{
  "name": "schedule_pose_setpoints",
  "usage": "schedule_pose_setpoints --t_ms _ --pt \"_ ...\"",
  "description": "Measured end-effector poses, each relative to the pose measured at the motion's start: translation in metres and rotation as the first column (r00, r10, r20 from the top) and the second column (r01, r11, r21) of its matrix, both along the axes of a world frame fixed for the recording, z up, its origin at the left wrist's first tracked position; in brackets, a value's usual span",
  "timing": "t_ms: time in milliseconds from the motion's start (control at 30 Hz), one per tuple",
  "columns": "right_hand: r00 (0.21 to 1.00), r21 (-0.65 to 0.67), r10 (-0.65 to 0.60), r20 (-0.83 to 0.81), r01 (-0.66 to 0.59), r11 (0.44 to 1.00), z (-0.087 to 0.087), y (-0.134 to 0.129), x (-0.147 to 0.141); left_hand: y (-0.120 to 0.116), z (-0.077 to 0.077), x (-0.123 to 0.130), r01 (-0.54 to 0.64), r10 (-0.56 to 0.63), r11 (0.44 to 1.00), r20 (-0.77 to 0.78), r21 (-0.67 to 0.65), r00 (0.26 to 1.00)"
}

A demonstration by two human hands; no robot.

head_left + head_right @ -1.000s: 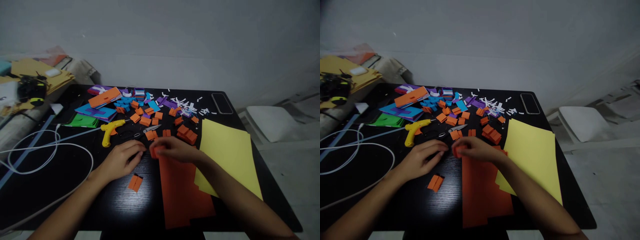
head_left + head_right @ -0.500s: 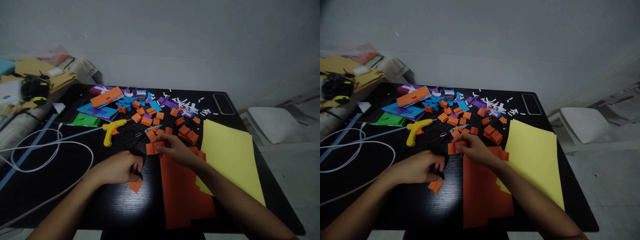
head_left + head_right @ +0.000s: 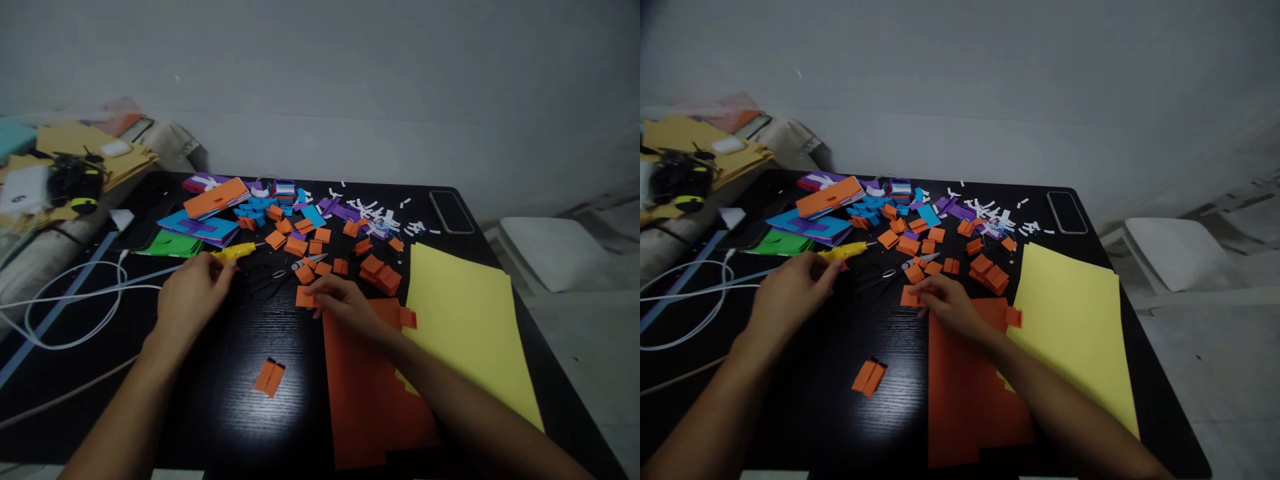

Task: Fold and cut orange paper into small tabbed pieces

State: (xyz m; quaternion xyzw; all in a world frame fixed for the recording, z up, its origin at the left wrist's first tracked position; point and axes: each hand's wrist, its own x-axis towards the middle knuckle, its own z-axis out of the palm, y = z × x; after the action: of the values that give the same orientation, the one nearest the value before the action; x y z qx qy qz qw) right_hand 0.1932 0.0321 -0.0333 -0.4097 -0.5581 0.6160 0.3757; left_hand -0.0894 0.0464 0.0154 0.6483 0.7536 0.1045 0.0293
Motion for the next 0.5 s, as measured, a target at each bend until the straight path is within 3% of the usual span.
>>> schedule_pose_setpoints --t_ms 100,233,367,500 --pt "1.0 -0.03 -0.012 0.003 0.012 0.999 0.0019 -0.0001 0.0006 0.0064 -0.0032 -0.0084 -0.088 0.08 0.983 -0.059 -0.162 0.995" --pt "1.0 -0.033 -0.011 -0.019 0.01 0.999 0.0051 -0.0014 0.0015 0.0098 -0.0077 -0.0075 -0.113 0.11 0.963 -0.027 -0.245 0.994" --pt "0.999 -0.028 -0.035 -0.022 0.034 0.999 0.0032 -0.0022 0.0007 0.0117 -0.0068 -0.0051 -0.121 0.13 0.958 0.018 -0.26 0.991" --pt "0.998 -0.053 -0.053 -0.027 0.052 0.997 -0.0014 -0.0016 -0.0006 0.007 -0.0015 -0.0034 -0.127 0.142 0.984 0.125 -0.127 0.982"
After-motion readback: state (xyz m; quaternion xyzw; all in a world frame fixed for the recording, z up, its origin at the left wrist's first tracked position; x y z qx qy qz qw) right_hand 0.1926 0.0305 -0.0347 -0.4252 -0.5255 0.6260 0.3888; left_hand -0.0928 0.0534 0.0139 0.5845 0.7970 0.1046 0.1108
